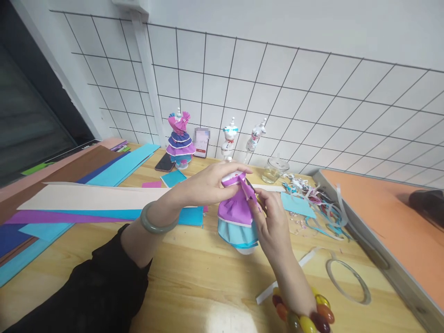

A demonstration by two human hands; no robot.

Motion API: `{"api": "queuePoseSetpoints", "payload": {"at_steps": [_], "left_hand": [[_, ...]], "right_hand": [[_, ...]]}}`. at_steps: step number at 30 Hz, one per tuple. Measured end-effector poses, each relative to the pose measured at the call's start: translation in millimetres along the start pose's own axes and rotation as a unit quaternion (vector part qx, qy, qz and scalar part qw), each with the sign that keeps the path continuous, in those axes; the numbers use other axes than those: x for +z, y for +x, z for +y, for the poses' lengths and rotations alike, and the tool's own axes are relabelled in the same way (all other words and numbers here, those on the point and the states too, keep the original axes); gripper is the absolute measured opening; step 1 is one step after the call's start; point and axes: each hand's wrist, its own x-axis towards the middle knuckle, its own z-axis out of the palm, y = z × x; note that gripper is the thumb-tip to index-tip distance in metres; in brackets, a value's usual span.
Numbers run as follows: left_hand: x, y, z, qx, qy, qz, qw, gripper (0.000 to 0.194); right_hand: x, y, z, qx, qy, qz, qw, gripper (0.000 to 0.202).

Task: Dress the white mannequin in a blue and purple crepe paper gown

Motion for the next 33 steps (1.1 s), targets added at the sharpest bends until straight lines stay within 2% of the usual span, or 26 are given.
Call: {"api": "queuePoseSetpoints", "payload": {"at_steps": [5,8,11,16,20,22,24,26,27,30,33], "left_hand": [[-0.8,0.6,-2.4,0.021,0.001,0.005,1.0,0.043],[-3.9,0.2,-1.1,0.011,0.0,-0.007,1.0,0.047],[-5.9,0.4,-0.1,-0.001,-0.001,-0.015,1.0,0.047],[-3.3,2.1,-2.5,0.005,-0.013,-0.018,1.0,0.044],[-1.1,2.2,-2.4,0.017,-0.004,-0.018,1.0,0.043],[-0.6,1.9,-1.2,0.019,-0.001,-0.019,1.0,0.043],[-0.2,1.7,0.1,0.024,0.004,-0.019,1.0,0.044],[0.5,1.2,1.6,0.032,0.009,-0.02,0.999,0.045],[1.0,0.7,2.4,0.037,0.011,-0.021,0.999,0.045],[2.6,-1.2,5.7,0.044,0.013,-0.02,0.999,0.045],[4.3,-2.9,9.0,0.055,0.008,-0.019,0.998,0.047]], "right_hand": [[-13.5,-9.8,13.9,0.002,-0.028,0.002,1.0,0.028],[-25.4,-25.0,36.4,0.031,-0.077,0.002,0.997,0.03],[-33.1,-45.6,67.2,0.082,-0.136,-0.027,0.987,0.033],[-23.6,-83.6,105.0,0.068,-0.198,-0.089,0.974,0.036],[-14.4,-93.8,109.6,0.067,-0.209,-0.089,0.972,0.036],[-18.8,-85.4,99.6,0.073,-0.202,-0.091,0.973,0.038],[-29.1,-70.0,76.6,0.088,-0.186,-0.07,0.976,0.043],[-41.2,-51.6,41.1,0.152,-0.097,-0.003,0.984,0.043],[-46.3,-42.5,20.7,0.158,-0.056,0.03,0.985,0.042],[-52.7,-18.8,-35.5,0.089,0.012,0.066,0.994,0.044],[-46.3,-0.7,-64.2,0.029,-0.024,0.067,0.997,0.041]]}}
